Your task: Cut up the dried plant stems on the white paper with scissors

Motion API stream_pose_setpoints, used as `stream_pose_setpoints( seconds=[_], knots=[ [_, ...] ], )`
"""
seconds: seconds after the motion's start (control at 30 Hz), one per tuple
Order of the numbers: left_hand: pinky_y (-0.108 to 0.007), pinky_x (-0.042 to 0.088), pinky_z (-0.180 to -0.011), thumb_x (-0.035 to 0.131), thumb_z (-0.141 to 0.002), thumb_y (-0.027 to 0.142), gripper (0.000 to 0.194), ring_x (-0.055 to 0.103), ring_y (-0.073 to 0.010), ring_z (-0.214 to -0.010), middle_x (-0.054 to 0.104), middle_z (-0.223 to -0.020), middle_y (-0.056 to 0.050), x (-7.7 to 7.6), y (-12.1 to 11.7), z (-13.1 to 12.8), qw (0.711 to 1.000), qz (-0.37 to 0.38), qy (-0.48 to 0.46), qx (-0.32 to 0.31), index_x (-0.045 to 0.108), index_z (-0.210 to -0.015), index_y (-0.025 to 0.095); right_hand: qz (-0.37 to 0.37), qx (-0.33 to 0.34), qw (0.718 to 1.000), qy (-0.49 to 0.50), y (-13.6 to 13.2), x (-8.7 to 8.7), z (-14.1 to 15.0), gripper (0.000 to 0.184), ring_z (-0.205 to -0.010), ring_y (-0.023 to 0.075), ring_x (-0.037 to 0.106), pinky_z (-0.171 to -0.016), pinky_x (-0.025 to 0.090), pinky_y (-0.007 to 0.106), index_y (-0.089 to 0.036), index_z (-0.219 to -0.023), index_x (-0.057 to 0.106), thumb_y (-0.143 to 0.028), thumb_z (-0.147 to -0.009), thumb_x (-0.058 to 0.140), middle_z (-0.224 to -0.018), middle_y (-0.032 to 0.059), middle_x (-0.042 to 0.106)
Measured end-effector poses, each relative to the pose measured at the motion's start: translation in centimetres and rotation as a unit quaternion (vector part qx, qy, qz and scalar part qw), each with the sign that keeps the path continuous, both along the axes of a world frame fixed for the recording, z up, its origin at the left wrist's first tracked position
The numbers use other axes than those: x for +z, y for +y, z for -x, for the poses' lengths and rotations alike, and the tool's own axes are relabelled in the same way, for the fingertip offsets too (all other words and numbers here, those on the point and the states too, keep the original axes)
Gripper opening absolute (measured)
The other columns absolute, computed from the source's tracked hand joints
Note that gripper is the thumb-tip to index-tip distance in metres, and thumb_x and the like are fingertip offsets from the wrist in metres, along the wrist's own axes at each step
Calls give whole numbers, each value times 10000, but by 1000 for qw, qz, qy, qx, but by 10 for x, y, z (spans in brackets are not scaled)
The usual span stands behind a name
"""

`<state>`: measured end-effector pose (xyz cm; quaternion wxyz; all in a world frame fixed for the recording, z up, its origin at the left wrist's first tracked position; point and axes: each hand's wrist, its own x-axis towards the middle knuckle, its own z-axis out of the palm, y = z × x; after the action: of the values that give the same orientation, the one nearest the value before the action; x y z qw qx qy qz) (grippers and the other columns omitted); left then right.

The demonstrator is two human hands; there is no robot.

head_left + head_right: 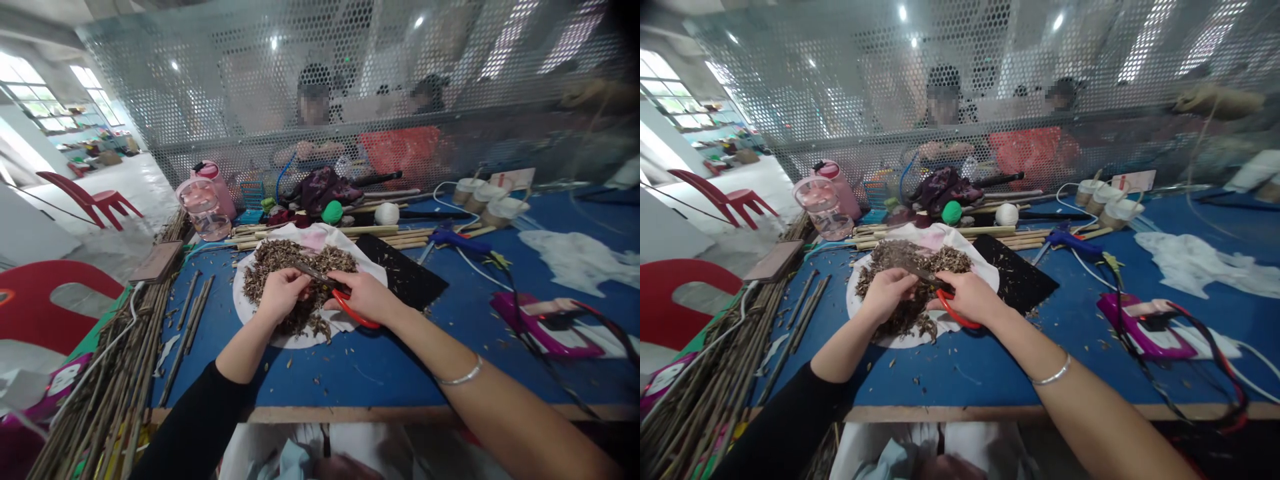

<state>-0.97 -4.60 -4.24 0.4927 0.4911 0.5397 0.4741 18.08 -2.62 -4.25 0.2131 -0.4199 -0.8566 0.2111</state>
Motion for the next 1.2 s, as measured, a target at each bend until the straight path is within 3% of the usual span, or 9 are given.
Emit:
stream_pose_setpoints(
  seconds=[0.1,0.2,0.33,0.43,0.53,0.7,0.93,1.07,1.2],
  knots=[
    [-229,350,-493,667,-643,362,226,465,-114,-454,547,-506,13,4,3,11,987,-63,134,59,668,-751,163,-21,-25,999,-16,1,4,-2,615,-655,188,593,-608,435,277,-210,-1103,590,-612,-640,628,-780,45,674],
    [-255,394,-620,672,-661,374,293,536,-159,-605,616,-621,-26,8,4,21,951,-133,260,107,696,-895,200,-36,-58,997,-29,4,8,-5,602,-701,205,597,-619,441,287,-219,-1093,595,-614,-639,623,-816,52,672],
    [-282,405,-753,568,-763,304,217,558,-202,-831,637,-840,-72,10,2,24,881,-148,447,35,708,-906,219,-44,-81,996,-17,6,9,-9,516,-748,202,604,-655,445,286,-238,-1099,582,-553,-690,606,-853,40,668],
    [-291,409,-764,547,-768,242,231,542,-218,-901,614,-854,-77,12,2,22,835,-132,535,4,698,-941,222,-32,-96,995,-11,8,8,-11,518,-717,202,609,-637,447,290,-235,-1106,575,-533,-684,619,-804,33,669],
    [-303,410,-759,569,-735,191,206,556,-221,-882,625,-867,-76,18,3,19,812,-112,572,-30,709,-885,218,-28,-92,995,12,9,9,-11,516,-762,201,615,-670,448,290,-232,-1107,575,-512,-678,635,-878,45,673],
    [-329,409,-738,592,-717,207,188,572,-236,-857,639,-853,-82,26,2,8,781,-112,603,-114,719,-852,238,-20,-92,995,-11,8,19,-8,474,-680,188,599,-579,413,261,-233,-1079,585,-501,-689,619,-774,25,662],
    [-313,398,-748,579,-746,262,158,552,-215,-883,618,-853,-57,16,-5,1,785,-123,595,-120,703,-844,270,-37,-93,995,-11,11,39,8,458,-630,177,584,-545,385,246,-221,-1083,574,-501,-722,586,-753,33,657],
    [-313,384,-757,557,-770,286,173,537,-209,-893,604,-876,-52,13,-8,2,789,-129,590,-110,697,-872,274,-36,-115,992,42,11,28,12,491,-675,185,594,-596,421,262,-194,-1123,546,-492,-734,575,-777,41,657],
    [-302,376,-730,556,-776,273,203,533,-196,-864,590,-864,-40,10,-11,3,809,-135,563,-104,682,-933,296,-23,-121,992,26,7,16,8,509,-695,196,585,-620,437,285,-194,-1117,559,-486,-703,607,-789,45,649]
  ],
)
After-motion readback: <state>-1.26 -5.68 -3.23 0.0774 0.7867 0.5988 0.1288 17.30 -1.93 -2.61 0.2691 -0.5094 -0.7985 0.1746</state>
